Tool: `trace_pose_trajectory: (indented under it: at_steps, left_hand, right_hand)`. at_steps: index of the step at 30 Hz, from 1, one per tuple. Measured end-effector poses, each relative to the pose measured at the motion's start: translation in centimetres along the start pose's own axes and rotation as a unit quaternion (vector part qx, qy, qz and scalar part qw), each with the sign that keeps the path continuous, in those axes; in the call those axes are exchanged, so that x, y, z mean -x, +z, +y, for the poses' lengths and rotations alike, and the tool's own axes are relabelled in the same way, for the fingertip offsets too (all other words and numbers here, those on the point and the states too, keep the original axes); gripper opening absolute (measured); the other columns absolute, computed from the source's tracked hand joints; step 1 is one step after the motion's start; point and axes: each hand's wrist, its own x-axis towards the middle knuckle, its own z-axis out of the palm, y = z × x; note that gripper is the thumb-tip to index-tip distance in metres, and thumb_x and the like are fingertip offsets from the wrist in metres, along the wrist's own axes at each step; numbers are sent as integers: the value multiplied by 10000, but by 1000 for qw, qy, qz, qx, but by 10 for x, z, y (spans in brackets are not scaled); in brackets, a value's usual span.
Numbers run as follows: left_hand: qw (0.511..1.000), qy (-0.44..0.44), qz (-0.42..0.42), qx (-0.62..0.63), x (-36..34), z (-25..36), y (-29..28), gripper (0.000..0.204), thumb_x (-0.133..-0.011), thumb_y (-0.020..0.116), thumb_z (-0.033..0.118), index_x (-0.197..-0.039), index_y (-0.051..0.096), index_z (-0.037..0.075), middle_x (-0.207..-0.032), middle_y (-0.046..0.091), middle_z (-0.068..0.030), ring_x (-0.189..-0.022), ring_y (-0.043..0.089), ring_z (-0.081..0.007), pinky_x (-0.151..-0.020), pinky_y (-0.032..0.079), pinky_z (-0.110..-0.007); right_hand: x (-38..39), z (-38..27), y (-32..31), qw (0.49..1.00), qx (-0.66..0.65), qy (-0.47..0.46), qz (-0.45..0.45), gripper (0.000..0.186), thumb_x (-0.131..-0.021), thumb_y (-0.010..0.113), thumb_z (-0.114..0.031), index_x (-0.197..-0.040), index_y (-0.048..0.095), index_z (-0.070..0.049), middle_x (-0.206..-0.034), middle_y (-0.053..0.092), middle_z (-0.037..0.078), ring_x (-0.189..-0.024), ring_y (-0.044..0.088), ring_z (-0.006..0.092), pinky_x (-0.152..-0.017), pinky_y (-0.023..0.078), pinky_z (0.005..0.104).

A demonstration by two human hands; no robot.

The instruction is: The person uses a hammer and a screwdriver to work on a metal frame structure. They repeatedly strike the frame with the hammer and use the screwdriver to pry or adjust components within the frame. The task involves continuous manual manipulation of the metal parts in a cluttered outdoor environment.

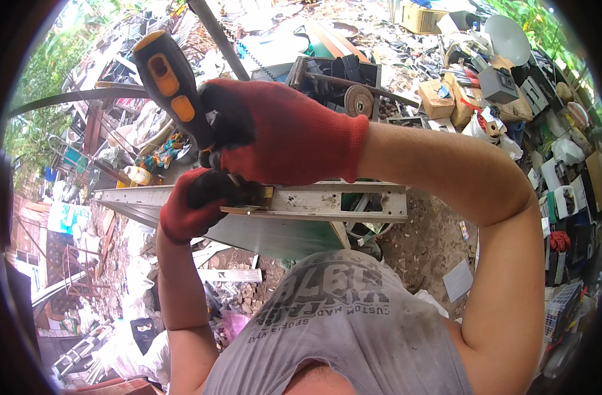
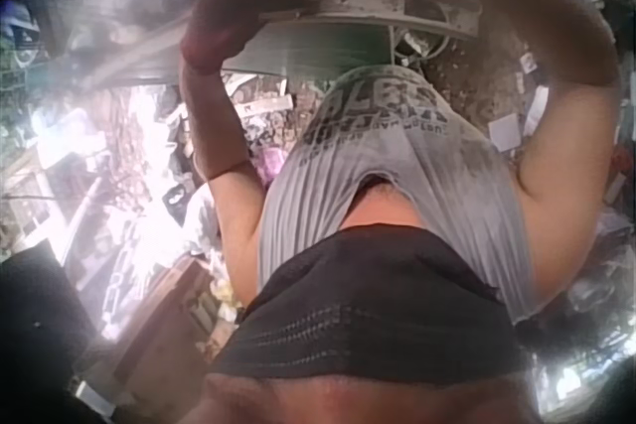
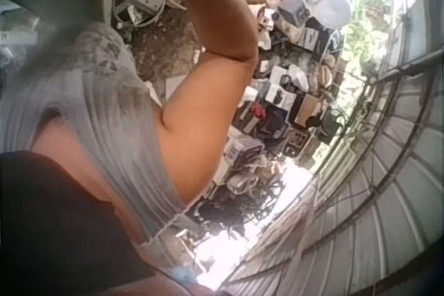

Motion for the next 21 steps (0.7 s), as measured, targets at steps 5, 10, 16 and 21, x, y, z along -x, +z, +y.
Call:
trace_pose_trajectory:
  at_steps: [5,10,16,21]
  left_hand:
    - [993,-101,29,48,-5,10,0,391,-795,709,-20,-1182,655,-26,-1089,685,-112,-991,664,-167,-886,526,-332]
    - [998,7,-61,2,-17,1,-5,434,-755,684,-21,-1189,683,-25,-1128,696,-132,-1028,681,-221,-924,535,-346]
    - [996,61,-46,-38,-12,-6,-3,489,-721,698,-21,-1211,689,-6,-1183,700,-171,-1075,683,-325,-955,539,-388]
    - [997,50,-56,-1,-18,-5,-5,495,-732,713,-30,-1225,674,-2,-1168,699,-152,-1097,681,-280,-964,536,-386]
  right_hand:
    - [0,3,-2,1000,14,-18,1,581,-895,671,99,-1433,476,0,-1210,685,76,-1134,667,139,-978,547,312]
    - [5,1,-8,997,-63,-38,27,499,-901,616,109,-1375,505,-2,-1220,652,91,-1032,683,154,-901,559,289]
    - [45,-8,-48,969,-222,63,87,422,-903,650,-122,-1299,553,-13,-1190,609,102,-872,596,95,-739,494,251]
    - [63,28,-37,979,-159,111,61,657,-835,829,-70,-1413,521,-23,-1187,639,32,-953,536,61,-855,466,252]
